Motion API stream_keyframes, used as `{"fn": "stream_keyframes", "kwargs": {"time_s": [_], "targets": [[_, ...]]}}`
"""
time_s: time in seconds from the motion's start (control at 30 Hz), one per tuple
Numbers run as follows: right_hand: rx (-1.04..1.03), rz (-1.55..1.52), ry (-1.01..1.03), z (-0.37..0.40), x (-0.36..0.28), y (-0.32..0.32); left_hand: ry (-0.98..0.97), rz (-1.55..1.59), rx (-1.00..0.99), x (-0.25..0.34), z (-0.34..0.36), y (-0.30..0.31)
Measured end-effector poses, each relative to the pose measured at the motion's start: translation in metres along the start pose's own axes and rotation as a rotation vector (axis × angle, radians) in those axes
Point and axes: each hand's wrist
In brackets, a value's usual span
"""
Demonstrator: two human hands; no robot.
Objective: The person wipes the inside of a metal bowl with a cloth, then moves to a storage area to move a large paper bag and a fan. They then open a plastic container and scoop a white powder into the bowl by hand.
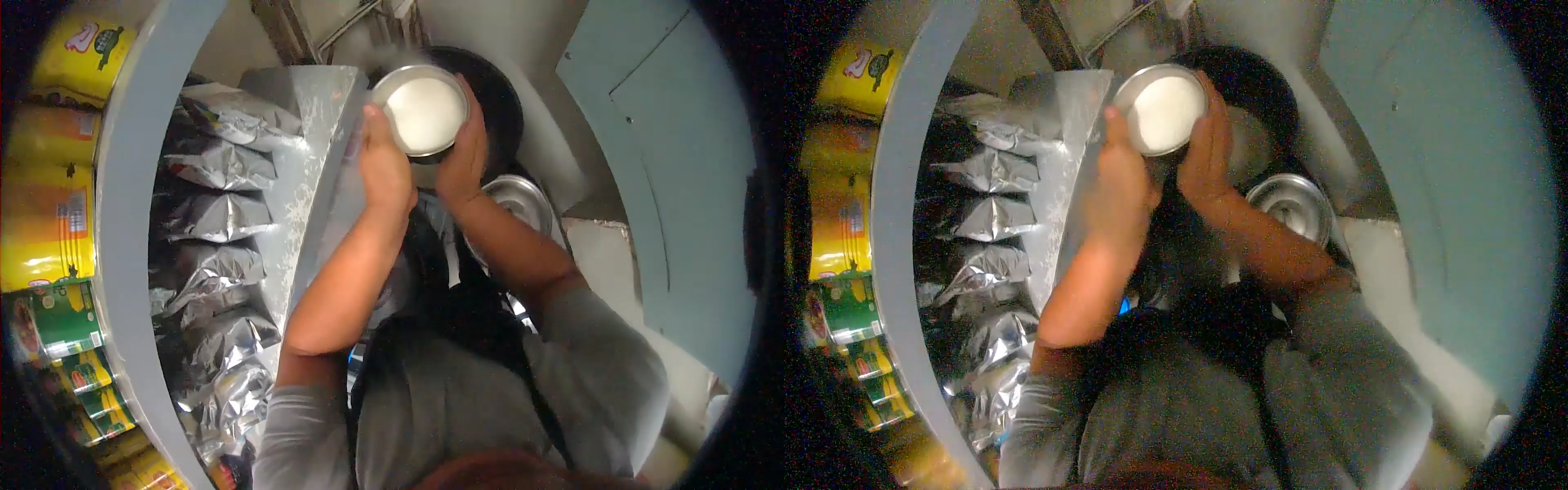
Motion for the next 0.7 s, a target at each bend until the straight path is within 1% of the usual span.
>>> {"fn": "stream_keyframes", "kwargs": {"time_s": [0.07,0.13,0.2,0.23,0.3,0.33,0.37,0.4,0.43,0.47,0.53,0.57,0.63,0.67,0.7], "targets": [[0.037,0.293,0.151,0.018,-0.001,-0.001,-0.001,-0.031,-0.049,0.006,0.004,-0.001],[-0.181,0.406,0.404,0.061,0.002,0.016,0.009,-0.079,-0.095,0.008,-0.004,-0.001],[-1.191,0.377,0.474,0.091,0.014,0.038,0.017,0.206,-0.067,0.009,-0.024,-0.006],[-1.188,0.375,0.459,0.099,0.013,0.053,0.027,0.197,-0.064,0.009,-0.026,-0.003],[-1.66,0.37,-0.29,0.104,0.004,0.076,-0.036,0.107,-0.061,0.022,-0.019,-0.004],[-1.654,0.365,-0.296,0.107,0.017,0.082,-0.06,0.12,-0.098,0.023,-0.022,-0.003],[-1.251,0.406,-0.172,0.111,0.039,0.087,-0.053,0.114,-0.1,0.022,-0.022,-0.002],[-0.842,0.439,-0.06,0.097,0.036,0.085,-0.064,0.124,-0.138,0.02,-0.02,0.0],[-0.626,0.316,-0.091,0.077,0.031,0.085,-0.089,0.141,-0.184,0.02,-0.019,-0.002],[-0.413,0.188,-0.118,0.036,0.004,0.07,-0.091,0.137,-0.192,0.019,-0.017,-0.004],[-0.273,0.177,0.152,0.01,0.001,0.049,-0.03,0.108,-0.197,0.014,-0.013,-0.005],[-0.264,0.184,0.154,0.01,0.002,0.037,-0.029,0.101,-0.206,0.007,-0.013,-0.004],[-0.09,0.129,0.202,0.013,0.008,0.013,-0.144,0.034,-0.219,-0.009,-0.013,-0.004],[-0.009,0.143,0.088,0.008,0.007,0.006,-0.1,0.009,-0.184,-0.005,0.0,-0.008],[-0.01,0.138,0.089,-0.002,0.007,0.007,-0.103,0.009,-0.18,-0.008,-0.004,-0.003]]}}
Point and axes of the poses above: each hand's wrist, its own z-axis away from the middle knuckle, its own y-axis out of the back of the hand, x = y × z, and after that the axes turned 14 degrees about y, right-handed
